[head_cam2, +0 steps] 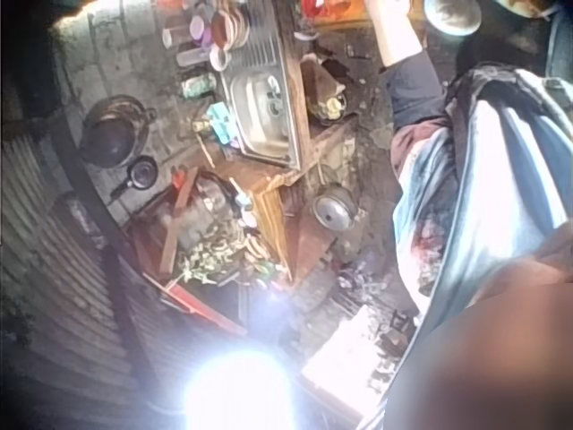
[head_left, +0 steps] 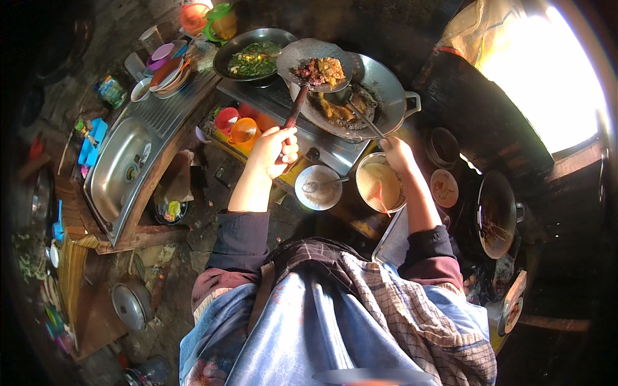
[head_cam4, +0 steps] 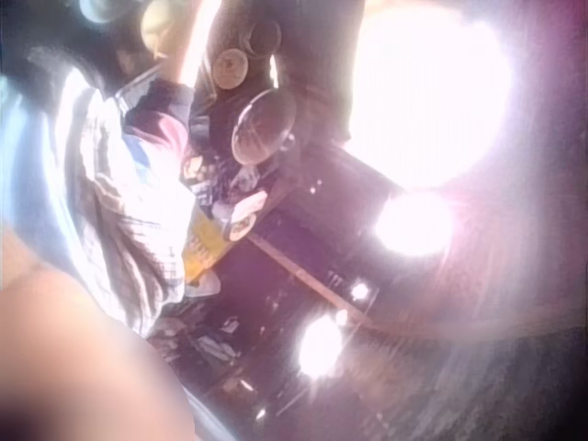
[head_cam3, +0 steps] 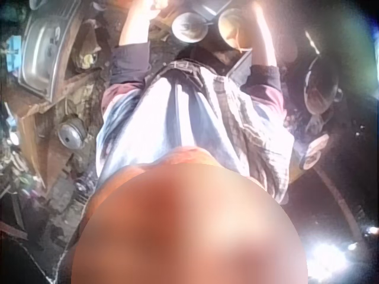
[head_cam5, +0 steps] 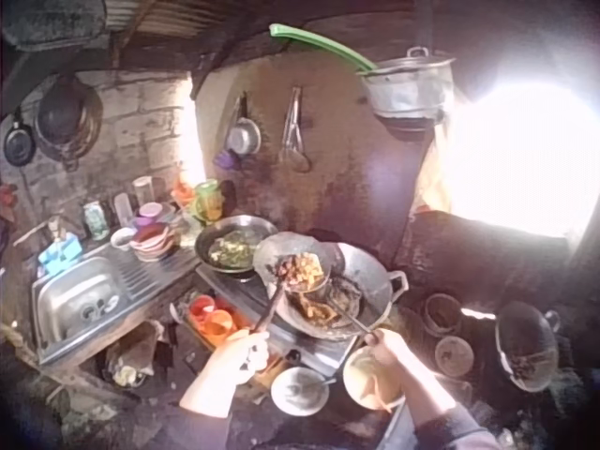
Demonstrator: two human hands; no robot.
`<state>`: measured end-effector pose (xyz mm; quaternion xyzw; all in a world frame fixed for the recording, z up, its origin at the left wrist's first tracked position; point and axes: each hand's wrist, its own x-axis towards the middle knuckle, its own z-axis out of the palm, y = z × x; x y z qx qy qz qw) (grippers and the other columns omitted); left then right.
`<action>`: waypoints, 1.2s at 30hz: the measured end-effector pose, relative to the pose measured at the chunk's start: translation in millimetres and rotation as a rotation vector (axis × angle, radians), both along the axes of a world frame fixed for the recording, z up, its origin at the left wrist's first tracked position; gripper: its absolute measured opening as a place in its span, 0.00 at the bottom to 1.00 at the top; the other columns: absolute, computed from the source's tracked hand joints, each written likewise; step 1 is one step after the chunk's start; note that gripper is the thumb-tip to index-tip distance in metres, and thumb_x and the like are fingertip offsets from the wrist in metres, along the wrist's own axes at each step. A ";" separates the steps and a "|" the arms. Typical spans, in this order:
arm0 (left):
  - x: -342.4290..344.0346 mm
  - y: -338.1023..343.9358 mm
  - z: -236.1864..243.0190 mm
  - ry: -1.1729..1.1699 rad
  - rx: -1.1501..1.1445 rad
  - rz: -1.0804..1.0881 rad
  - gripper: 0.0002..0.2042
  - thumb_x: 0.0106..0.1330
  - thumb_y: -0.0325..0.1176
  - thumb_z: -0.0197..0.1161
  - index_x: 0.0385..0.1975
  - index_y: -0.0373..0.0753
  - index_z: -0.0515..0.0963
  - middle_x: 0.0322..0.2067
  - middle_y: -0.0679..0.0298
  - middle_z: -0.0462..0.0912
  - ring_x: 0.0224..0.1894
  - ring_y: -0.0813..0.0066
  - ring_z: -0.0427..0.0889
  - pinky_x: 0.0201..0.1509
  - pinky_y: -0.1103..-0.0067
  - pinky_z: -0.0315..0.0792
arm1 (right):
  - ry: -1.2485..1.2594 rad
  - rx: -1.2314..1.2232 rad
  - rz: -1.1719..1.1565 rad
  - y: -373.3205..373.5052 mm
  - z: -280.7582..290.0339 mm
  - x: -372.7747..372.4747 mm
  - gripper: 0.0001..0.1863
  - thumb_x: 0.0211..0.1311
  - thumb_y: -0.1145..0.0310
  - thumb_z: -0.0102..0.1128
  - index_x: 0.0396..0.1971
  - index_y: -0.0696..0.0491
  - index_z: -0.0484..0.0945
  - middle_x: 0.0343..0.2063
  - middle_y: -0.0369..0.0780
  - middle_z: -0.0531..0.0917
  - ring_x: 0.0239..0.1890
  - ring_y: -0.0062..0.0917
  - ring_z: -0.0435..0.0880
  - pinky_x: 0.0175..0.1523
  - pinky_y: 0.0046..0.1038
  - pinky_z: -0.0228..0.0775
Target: The person washes a purple cup, a white bowl, and a metal tray in a sink, then rinses them under running water. The person then moves to the stove, uses a slotted spoon to transfer cooked food from a wok onto a metal tray, and places the tray on the counter.
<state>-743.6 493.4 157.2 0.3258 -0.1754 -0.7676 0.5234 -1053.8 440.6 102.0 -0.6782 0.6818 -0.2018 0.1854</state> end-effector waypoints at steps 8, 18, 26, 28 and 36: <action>1.9 -5.1 -4.0 -0.057 -0.005 0.001 0.06 0.59 0.26 0.53 0.25 0.38 0.63 0.16 0.66 0.65 0.12 0.82 0.62 0.14 0.84 0.56 | 0.012 -0.071 -0.088 -31.1 -25.0 1.6 0.16 0.55 0.59 0.48 0.31 0.58 0.75 0.29 0.51 0.78 0.36 0.43 0.77 0.42 0.36 0.67; -4.0 -24.3 -30.3 -0.359 0.056 0.042 0.05 0.59 0.27 0.52 0.27 0.38 0.62 0.17 0.67 0.65 0.12 0.83 0.61 0.12 0.85 0.56 | 0.096 -0.191 -0.179 -30.1 -23.0 -65.3 0.17 0.53 0.59 0.48 0.31 0.58 0.76 0.29 0.52 0.77 0.36 0.45 0.76 0.41 0.37 0.66; -13.9 -40.6 -48.5 -0.470 0.004 -0.031 0.07 0.59 0.28 0.51 0.31 0.38 0.61 0.19 0.66 0.65 0.13 0.81 0.64 0.12 0.84 0.58 | 0.163 -0.209 -0.211 -26.3 -21.9 -66.7 0.16 0.54 0.59 0.49 0.29 0.58 0.74 0.26 0.52 0.77 0.34 0.46 0.76 0.40 0.39 0.66; -20.9 -45.8 -53.6 -0.484 -0.021 -0.011 0.05 0.60 0.28 0.51 0.29 0.39 0.61 0.19 0.67 0.65 0.13 0.83 0.63 0.12 0.85 0.57 | 0.192 -0.174 -0.227 -28.2 -20.8 -62.2 0.16 0.54 0.59 0.48 0.29 0.58 0.74 0.26 0.52 0.77 0.33 0.46 0.76 0.39 0.39 0.66; -27.5 -84.9 -75.1 -1.534 -0.270 0.117 0.11 0.56 0.30 0.51 0.33 0.31 0.60 0.29 0.44 0.75 0.26 0.53 0.77 0.28 0.66 0.72 | 0.288 -0.077 -0.160 -40.2 -5.2 -55.0 0.16 0.56 0.62 0.45 0.33 0.60 0.71 0.29 0.53 0.78 0.35 0.45 0.77 0.40 0.40 0.67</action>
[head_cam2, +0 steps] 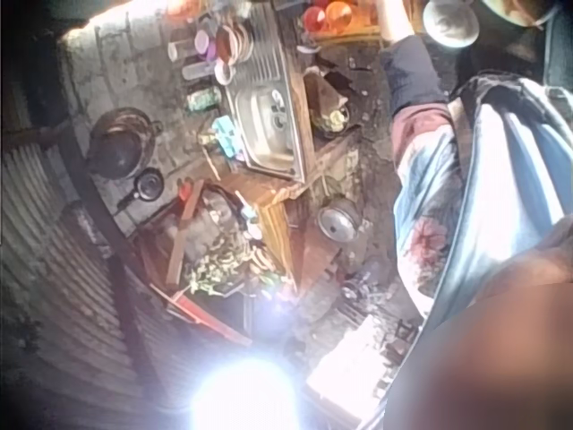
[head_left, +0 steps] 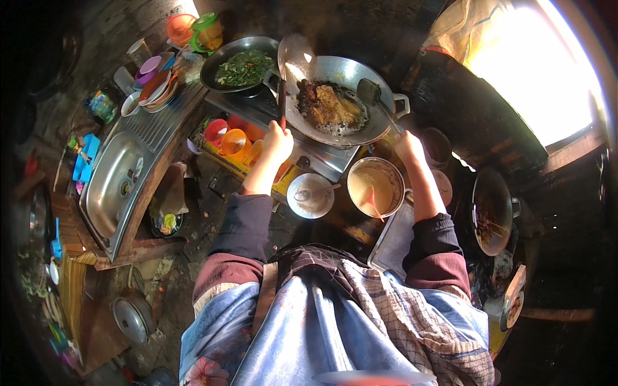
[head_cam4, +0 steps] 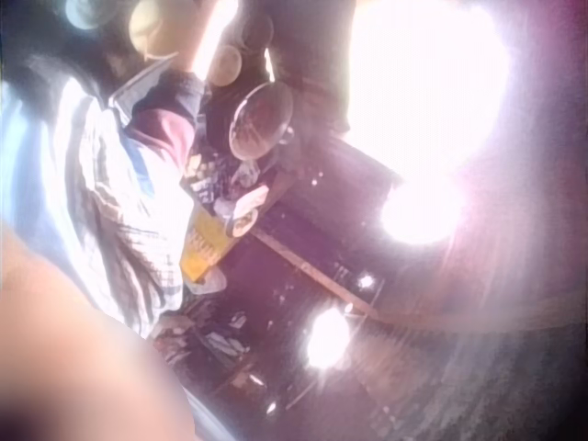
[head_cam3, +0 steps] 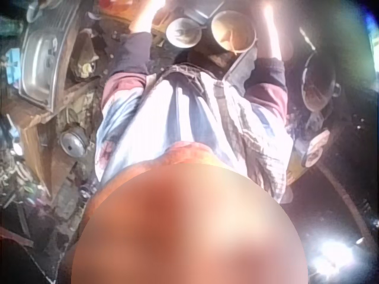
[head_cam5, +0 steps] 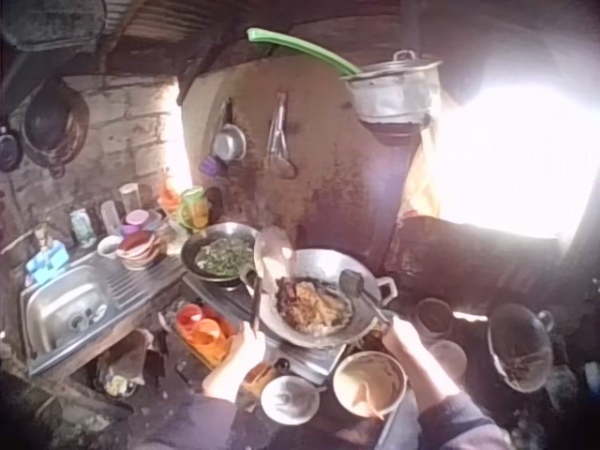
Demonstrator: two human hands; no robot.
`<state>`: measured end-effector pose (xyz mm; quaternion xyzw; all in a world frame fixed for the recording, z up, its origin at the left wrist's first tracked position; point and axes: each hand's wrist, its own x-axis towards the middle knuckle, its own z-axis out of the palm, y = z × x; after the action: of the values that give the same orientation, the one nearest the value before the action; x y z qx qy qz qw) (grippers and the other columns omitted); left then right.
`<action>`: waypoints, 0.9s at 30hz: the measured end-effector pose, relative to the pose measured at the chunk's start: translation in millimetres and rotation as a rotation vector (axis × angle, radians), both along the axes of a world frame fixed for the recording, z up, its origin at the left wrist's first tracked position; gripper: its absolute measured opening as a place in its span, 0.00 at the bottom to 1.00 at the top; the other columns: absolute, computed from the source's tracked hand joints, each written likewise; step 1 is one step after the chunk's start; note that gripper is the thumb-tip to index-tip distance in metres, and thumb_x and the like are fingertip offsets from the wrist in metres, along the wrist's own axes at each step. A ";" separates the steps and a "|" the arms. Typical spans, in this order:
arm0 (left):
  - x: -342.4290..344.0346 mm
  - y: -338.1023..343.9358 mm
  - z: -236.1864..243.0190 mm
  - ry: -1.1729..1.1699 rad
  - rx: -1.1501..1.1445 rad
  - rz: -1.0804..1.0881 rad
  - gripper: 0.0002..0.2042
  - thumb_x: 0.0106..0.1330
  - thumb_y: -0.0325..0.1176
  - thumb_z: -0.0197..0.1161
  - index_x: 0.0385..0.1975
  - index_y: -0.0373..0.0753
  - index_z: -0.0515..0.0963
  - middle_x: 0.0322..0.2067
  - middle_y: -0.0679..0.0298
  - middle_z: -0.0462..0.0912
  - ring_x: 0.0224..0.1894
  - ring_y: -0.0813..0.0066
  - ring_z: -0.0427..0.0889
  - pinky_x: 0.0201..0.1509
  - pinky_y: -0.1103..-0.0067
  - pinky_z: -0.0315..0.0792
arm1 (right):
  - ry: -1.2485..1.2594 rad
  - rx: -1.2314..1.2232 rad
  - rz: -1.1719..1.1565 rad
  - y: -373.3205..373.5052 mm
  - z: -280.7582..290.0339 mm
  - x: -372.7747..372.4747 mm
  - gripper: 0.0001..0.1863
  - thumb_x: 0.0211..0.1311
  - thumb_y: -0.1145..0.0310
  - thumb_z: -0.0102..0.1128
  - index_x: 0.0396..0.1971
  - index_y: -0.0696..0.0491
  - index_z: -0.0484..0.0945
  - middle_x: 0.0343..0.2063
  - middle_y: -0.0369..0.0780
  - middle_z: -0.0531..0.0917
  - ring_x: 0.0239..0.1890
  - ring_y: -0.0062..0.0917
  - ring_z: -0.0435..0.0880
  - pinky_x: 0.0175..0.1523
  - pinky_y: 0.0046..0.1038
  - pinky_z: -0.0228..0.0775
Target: The person washes a purple cup, a white bowl, and a metal tray in a sink, then rinses them under running water. The person then moves to the stove, uses a slotted spoon to transfer cooked food from a wok onto a metal tray, and places the tray on the counter.
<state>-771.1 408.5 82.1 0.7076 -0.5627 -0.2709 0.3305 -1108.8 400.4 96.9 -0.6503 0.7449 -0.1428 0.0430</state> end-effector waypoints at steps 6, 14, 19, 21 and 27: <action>9.2 -35.9 -39.4 -0.751 -0.094 -0.242 0.11 0.55 0.34 0.53 0.30 0.30 0.70 0.25 0.53 0.79 0.25 0.60 0.79 0.29 0.66 0.71 | 0.064 0.110 0.017 0.2 22.6 5.6 0.15 0.56 0.62 0.45 0.31 0.60 0.74 0.30 0.51 0.78 0.37 0.43 0.77 0.41 0.38 0.68; 26.2 -46.1 -23.7 0.021 0.539 -0.309 0.10 0.58 0.32 0.47 0.19 0.36 0.73 0.13 0.63 0.73 0.13 0.73 0.72 0.16 0.70 0.66 | -0.246 0.544 -0.089 2.5 63.4 4.1 0.21 0.58 0.56 0.45 0.25 0.60 0.76 0.12 0.39 0.73 0.10 0.25 0.70 0.17 0.28 0.64; 6.9 -6.5 45.5 0.106 0.733 -0.363 0.10 0.59 0.36 0.49 0.19 0.38 0.69 0.13 0.67 0.70 0.11 0.79 0.68 0.12 0.77 0.51 | -0.625 0.560 -0.197 10.4 57.4 -1.6 0.18 0.58 0.58 0.47 0.26 0.59 0.75 0.09 0.33 0.66 0.08 0.18 0.61 0.13 0.23 0.52; -2.1 2.1 53.4 0.095 0.739 -0.407 0.10 0.58 0.36 0.50 0.20 0.38 0.70 0.14 0.67 0.71 0.12 0.80 0.69 0.11 0.80 0.50 | -0.686 0.527 -0.193 12.3 50.8 -3.9 0.17 0.58 0.58 0.48 0.27 0.58 0.75 0.09 0.33 0.66 0.08 0.18 0.60 0.13 0.22 0.52; -39.5 16.3 32.3 0.592 0.670 -0.265 0.05 0.55 0.25 0.48 0.18 0.35 0.66 0.13 0.65 0.66 0.13 0.79 0.67 0.09 0.85 0.58 | -0.078 0.346 -0.008 19.8 41.0 10.4 0.21 0.58 0.56 0.43 0.26 0.61 0.75 0.17 0.46 0.77 0.17 0.32 0.78 0.26 0.33 0.69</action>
<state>-810.6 424.8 114.5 0.5897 -0.4113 -0.6678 0.1926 -1098.4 420.3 137.8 -0.6242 0.7588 -0.0377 0.1822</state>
